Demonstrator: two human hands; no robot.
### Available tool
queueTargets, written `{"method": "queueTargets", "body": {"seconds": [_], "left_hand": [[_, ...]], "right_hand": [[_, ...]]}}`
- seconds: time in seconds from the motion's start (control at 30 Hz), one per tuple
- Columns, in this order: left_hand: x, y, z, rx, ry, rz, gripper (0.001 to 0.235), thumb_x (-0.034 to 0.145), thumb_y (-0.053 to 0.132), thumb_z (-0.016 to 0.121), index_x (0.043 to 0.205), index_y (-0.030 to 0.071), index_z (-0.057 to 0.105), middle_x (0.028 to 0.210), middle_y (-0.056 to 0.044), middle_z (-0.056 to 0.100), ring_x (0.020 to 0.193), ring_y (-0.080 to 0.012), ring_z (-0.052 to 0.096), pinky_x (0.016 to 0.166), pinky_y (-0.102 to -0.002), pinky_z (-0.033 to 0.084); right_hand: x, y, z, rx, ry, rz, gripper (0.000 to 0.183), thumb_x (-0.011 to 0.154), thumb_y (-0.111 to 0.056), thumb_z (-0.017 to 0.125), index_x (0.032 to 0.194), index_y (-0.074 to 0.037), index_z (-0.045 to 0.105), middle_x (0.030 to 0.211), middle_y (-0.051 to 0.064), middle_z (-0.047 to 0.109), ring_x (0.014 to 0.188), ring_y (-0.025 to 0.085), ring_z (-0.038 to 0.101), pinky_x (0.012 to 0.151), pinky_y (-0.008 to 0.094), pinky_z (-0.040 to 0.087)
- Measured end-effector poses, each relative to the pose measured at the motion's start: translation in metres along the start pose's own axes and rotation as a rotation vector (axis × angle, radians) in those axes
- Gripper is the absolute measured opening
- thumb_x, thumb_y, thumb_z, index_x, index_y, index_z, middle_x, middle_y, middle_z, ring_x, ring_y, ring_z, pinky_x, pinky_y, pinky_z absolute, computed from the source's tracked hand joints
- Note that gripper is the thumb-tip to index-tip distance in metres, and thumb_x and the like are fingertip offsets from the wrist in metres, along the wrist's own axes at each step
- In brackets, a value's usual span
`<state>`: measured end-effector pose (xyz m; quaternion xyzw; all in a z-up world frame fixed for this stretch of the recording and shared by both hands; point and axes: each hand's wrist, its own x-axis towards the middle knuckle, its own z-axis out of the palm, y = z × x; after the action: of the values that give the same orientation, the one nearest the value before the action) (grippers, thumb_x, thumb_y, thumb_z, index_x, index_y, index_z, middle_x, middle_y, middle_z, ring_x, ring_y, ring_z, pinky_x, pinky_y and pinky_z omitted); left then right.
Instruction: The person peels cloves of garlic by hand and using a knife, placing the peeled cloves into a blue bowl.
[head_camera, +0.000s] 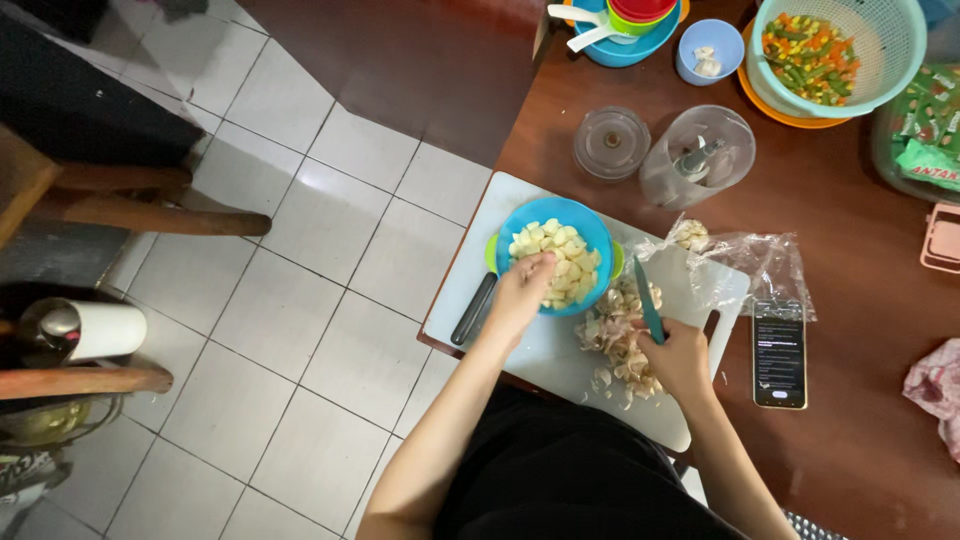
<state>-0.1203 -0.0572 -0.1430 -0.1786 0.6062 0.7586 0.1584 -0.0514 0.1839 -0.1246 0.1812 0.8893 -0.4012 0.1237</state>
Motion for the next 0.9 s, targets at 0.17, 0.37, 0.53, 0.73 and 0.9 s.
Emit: {"method": "queueTargets", "body": {"seconds": [0.17, 0.37, 0.53, 0.73, 0.9], "left_hand": [[-0.012, -0.004, -0.015, -0.692, -0.300, -0.075, 0.053, 0.095, 0.009, 0.051, 0.146, -0.005, 0.052, 0.140, -0.016, 0.058, 0.124, -0.0230, 0.058, 0.103, -0.037, 0.049], [-0.059, 0.042, -0.009, -0.617, -0.242, -0.006, 0.053, 0.098, 0.004, 0.058, 0.149, 0.001, 0.046, 0.140, -0.009, 0.057, 0.125, -0.0160, 0.057, 0.106, -0.030, 0.046], [-0.082, 0.067, -0.007, -0.469, -0.099, 0.143, 0.059, 0.097, 0.004, 0.071, 0.152, -0.005, 0.052, 0.132, -0.015, 0.065, 0.096, -0.0189, 0.053, 0.086, -0.029, 0.044], [-0.096, 0.076, -0.013, -0.445, -0.018, 0.317, 0.061, 0.085, 0.001, 0.080, 0.141, -0.010, 0.057, 0.129, -0.020, 0.070, 0.118, -0.0197, 0.067, 0.103, -0.033, 0.053], [-0.102, 0.070, -0.013, -0.419, 0.006, 0.341, 0.058, 0.086, 0.003, 0.080, 0.139, -0.009, 0.059, 0.127, -0.019, 0.071, 0.116, -0.0201, 0.067, 0.101, -0.034, 0.054]], "right_hand": [[-0.013, 0.009, -0.002, 0.194, -0.016, -0.034, 0.028, 0.099, -0.023, 0.062, 0.110, -0.003, 0.079, 0.058, 0.000, 0.051, 0.050, 0.007, 0.042, 0.046, 0.028, 0.033], [-0.047, -0.054, -0.007, 0.358, -0.214, -0.144, 0.036, 0.107, -0.024, 0.043, 0.107, 0.000, 0.069, 0.065, 0.001, 0.055, 0.052, 0.010, 0.048, 0.047, 0.028, 0.039], [-0.071, -0.110, -0.013, 0.097, -0.187, -0.388, 0.031, 0.105, -0.025, 0.049, 0.105, 0.000, 0.068, 0.066, 0.012, 0.064, 0.059, 0.023, 0.063, 0.058, 0.036, 0.051], [-0.080, -0.140, -0.014, -0.014, -0.106, -0.515, 0.027, 0.101, -0.021, 0.054, 0.113, 0.001, 0.064, 0.083, 0.020, 0.074, 0.075, 0.037, 0.073, 0.067, 0.042, 0.056], [-0.081, -0.131, -0.002, -0.170, -0.042, -0.475, 0.025, 0.099, -0.020, 0.057, 0.111, 0.000, 0.063, 0.078, 0.026, 0.069, 0.076, 0.046, 0.068, 0.067, 0.049, 0.053]]}}
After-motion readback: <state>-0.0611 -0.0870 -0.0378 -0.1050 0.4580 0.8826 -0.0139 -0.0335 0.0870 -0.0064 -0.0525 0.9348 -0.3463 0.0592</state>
